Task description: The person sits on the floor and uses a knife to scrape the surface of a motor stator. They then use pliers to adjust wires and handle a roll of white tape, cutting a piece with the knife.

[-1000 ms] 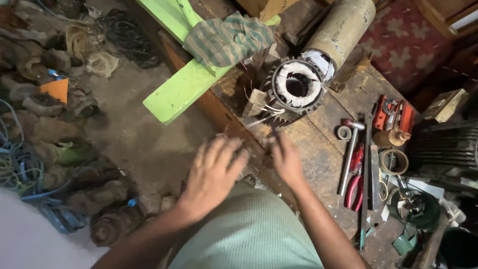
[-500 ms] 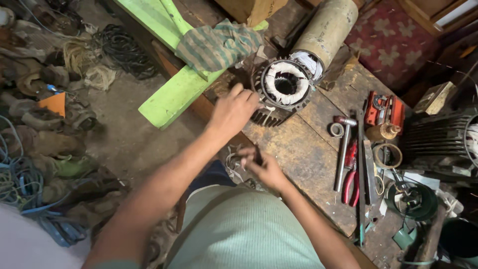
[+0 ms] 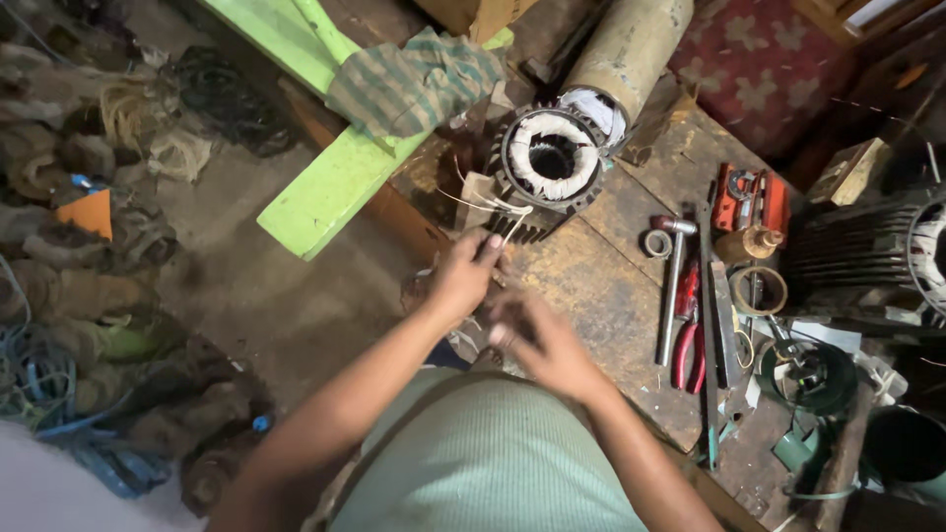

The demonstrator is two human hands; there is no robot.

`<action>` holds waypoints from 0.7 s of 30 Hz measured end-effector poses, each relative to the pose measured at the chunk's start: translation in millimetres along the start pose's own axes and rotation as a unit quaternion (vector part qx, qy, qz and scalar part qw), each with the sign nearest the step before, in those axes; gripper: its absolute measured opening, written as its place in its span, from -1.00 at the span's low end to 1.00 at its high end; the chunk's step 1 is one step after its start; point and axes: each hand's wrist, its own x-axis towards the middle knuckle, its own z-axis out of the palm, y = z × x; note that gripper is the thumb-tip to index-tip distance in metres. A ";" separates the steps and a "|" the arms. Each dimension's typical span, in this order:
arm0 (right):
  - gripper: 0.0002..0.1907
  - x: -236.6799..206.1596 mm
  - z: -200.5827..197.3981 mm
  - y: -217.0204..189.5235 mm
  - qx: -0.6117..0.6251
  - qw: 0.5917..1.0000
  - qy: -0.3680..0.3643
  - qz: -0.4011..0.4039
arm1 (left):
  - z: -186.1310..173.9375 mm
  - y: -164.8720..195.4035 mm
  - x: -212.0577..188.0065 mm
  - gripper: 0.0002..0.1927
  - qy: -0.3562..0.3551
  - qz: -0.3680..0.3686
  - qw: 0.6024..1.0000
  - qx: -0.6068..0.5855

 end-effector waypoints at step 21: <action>-0.40 51.4 14.9 10.8 -0.350 0.936 0.032 0.011 | -81.2 56.8 -87.3 -0.92 -0.031 0.085 0.948 0.304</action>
